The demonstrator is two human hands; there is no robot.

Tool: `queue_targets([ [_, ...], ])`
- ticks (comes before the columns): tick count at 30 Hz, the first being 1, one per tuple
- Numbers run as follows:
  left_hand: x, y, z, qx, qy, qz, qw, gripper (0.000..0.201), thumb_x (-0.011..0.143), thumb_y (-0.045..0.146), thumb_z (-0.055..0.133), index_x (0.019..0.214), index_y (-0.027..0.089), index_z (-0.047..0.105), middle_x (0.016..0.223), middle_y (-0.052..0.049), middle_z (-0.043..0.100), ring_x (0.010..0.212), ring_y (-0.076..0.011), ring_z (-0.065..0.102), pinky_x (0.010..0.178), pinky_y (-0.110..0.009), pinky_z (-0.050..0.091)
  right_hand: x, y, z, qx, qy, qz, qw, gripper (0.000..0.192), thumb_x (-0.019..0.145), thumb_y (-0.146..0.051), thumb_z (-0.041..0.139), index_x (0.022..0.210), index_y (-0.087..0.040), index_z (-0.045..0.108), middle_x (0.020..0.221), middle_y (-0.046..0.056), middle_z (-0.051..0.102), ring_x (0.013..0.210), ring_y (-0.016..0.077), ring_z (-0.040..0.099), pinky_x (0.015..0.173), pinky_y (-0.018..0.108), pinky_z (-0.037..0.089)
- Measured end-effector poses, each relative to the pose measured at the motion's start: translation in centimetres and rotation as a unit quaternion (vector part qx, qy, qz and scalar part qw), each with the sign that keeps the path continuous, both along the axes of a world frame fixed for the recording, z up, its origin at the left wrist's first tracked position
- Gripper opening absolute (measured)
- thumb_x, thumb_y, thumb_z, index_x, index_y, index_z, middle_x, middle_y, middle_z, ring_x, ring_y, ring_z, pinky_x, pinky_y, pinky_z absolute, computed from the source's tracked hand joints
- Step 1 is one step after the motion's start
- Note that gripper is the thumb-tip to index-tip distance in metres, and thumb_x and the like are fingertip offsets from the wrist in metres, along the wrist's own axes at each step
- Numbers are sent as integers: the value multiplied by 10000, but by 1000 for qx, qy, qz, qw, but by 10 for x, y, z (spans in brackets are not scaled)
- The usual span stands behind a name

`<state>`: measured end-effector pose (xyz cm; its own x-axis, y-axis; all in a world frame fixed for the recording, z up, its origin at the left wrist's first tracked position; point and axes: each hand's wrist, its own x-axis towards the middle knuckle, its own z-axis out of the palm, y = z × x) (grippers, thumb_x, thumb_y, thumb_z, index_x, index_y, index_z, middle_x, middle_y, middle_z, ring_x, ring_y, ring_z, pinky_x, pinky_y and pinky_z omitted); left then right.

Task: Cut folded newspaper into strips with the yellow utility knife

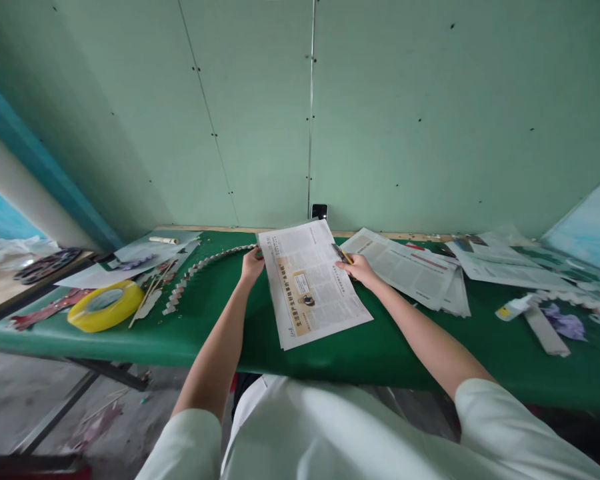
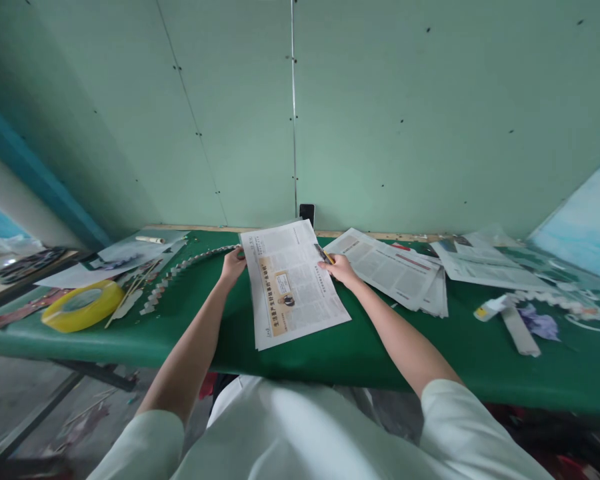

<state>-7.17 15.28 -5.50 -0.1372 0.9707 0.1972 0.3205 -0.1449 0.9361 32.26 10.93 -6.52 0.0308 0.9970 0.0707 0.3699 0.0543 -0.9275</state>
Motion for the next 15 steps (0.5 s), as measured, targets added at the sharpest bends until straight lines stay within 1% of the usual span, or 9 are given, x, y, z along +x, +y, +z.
queue_targets([
  [3,0,2,0,-11,-11,28,999,434,843,147,772,1277,126,774,937,-104,843,799,-268,828,774,-374,685,4,3,1,18,-9,-9,1000,332,732,-468,842,856,-191,708,636,-22,642,603,178,556,566,264,413],
  [6,-4,4,1,-10,-57,46,997,402,906,153,723,1308,145,737,1065,-117,848,781,-231,836,791,-363,693,17,9,5,43,-28,-34,998,269,745,-384,822,892,-173,742,815,35,751,744,220,650,652,282,480],
  [8,-10,4,3,-15,-57,58,997,408,929,173,725,1336,159,706,1120,-124,844,746,-214,829,760,-351,691,31,13,9,58,-57,-35,996,230,759,-344,814,903,-176,750,878,60,782,814,246,685,708,301,515],
  [11,-21,3,4,-43,-25,87,995,414,929,194,747,1339,156,694,1100,-136,844,698,-219,816,706,-340,676,57,16,18,98,-98,-21,990,201,774,-314,813,919,-190,752,902,65,794,852,256,708,790,324,544],
  [12,-23,2,3,-53,-11,94,994,407,922,195,755,1323,149,704,1086,-144,844,688,-228,814,701,-345,673,67,16,22,119,-101,-30,987,194,782,-314,807,923,-193,751,901,62,791,851,252,707,801,324,544],
  [13,-26,2,3,-64,3,99,993,397,912,198,763,1302,142,715,1073,-152,843,681,-240,813,699,-353,671,77,16,27,140,-102,-47,984,188,784,-316,807,912,-195,743,892,59,782,848,248,702,803,322,541],
  [15,-29,1,1,-82,29,99,991,389,887,204,779,1268,136,735,1045,-161,842,675,-261,813,699,-369,669,97,14,36,182,-94,-110,973,191,788,-346,812,846,-200,702,820,44,735,815,235,665,774,311,526],
])
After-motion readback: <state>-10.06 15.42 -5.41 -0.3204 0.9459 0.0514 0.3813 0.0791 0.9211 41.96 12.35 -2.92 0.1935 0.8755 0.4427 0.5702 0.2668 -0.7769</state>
